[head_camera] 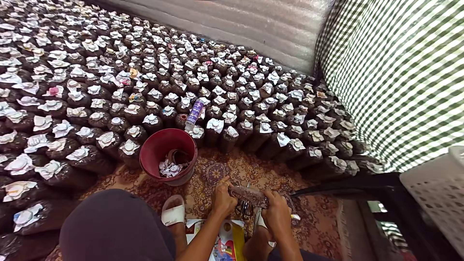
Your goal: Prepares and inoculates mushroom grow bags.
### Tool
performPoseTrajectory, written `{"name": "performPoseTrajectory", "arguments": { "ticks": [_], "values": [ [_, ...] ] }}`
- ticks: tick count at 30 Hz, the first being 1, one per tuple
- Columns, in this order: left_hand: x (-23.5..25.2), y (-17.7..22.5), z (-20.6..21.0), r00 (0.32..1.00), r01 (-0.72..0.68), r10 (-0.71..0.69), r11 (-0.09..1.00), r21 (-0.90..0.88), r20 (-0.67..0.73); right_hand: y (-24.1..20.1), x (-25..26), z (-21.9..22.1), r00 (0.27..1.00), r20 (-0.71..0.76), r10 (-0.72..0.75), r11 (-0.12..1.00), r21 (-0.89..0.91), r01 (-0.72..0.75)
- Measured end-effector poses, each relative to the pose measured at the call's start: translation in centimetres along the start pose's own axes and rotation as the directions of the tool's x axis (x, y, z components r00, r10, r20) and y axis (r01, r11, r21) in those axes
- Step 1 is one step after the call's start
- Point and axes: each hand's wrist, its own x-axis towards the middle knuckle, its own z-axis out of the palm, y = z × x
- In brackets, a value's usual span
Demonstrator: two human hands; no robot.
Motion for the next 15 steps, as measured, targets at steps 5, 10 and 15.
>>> {"name": "performPoseTrajectory", "arguments": {
  "ticks": [5, 10, 15],
  "values": [
    [-0.14, 0.05, -0.02, 1.000, -0.008, 0.008, 1.000, 0.009, 0.000, -0.10, -0.03, 0.04, 1.000, 0.015, 0.013, 1.000, -0.026, -0.013],
    [-0.12, 0.07, -0.07, 1.000, -0.007, 0.007, 1.000, 0.020, -0.001, -0.01, 0.00, 0.24, 1.000, 0.005, 0.010, 1.000, 0.000, -0.010],
    [-0.18, -0.01, 0.02, 1.000, 0.004, -0.004, 1.000, 0.015, -0.003, 0.35, -0.03, 0.72, 1.000, 0.000, 0.022, 0.999, 0.038, -0.022]
  ]
}}
